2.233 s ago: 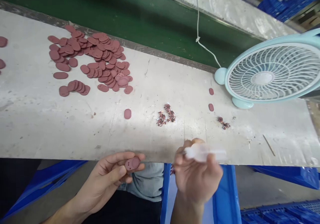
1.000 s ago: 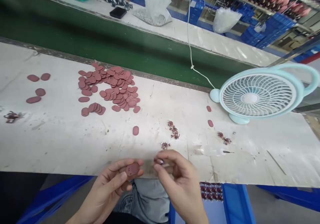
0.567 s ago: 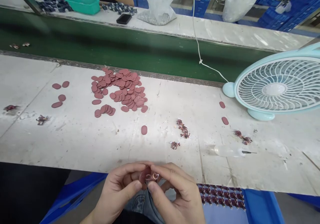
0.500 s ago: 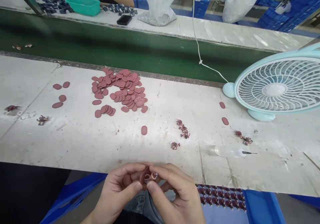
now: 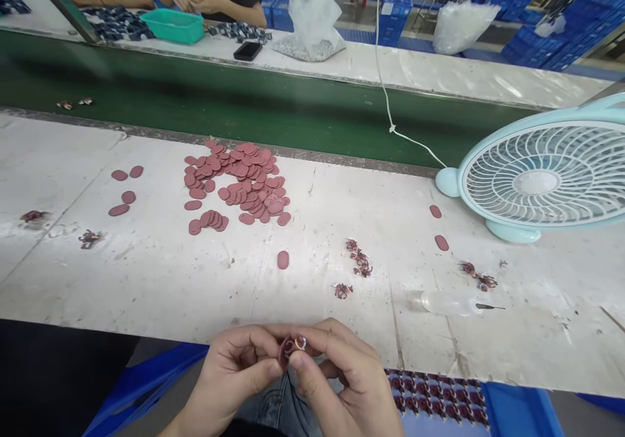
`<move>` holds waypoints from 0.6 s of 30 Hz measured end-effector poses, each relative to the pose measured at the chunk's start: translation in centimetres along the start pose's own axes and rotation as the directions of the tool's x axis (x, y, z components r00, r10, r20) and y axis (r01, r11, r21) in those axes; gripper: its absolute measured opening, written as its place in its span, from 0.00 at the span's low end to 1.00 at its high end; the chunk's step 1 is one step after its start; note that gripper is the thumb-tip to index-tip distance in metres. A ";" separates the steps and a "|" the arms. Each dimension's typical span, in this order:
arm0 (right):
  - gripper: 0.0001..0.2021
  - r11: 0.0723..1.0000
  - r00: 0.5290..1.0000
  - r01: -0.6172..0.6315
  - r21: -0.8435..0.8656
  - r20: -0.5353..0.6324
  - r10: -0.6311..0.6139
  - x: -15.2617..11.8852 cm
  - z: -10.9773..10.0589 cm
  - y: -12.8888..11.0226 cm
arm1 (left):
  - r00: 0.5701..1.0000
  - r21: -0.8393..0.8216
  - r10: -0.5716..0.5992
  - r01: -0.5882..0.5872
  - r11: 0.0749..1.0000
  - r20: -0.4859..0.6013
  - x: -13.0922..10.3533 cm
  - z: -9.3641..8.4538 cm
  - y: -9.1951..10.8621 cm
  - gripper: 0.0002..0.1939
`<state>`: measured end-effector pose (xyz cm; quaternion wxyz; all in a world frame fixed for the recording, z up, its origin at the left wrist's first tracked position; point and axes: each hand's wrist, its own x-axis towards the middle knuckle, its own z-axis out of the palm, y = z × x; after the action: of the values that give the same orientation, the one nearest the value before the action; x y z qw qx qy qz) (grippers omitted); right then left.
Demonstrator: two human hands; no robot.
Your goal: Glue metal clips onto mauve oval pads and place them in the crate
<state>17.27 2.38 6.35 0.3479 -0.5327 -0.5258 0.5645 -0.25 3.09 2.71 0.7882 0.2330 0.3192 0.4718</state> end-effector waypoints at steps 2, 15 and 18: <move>0.13 1.000 1.000 0.000 -0.006 -0.012 0.000 0.1 0.0 -0.1 | 1.000 0.005 -0.001 0.001 1.000 -0.007 0.0 0.2 0.2 0.02; 0.14 0.998 0.998 0.024 -0.066 0.067 -0.020 -0.1 -0.6 -0.1 | 0.998 0.059 -0.048 0.050 0.997 -0.041 -0.2 -0.3 -0.2 0.04; 0.14 0.996 0.997 0.040 -0.079 0.069 -0.035 -0.1 -0.7 -0.2 | 0.998 0.058 -0.049 0.051 0.997 -0.037 -0.2 -0.4 -0.3 0.03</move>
<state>17.91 2.50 6.64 0.3188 -0.5171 -0.5693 0.5539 -0.46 2.76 2.30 0.7868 0.2394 0.3526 0.4464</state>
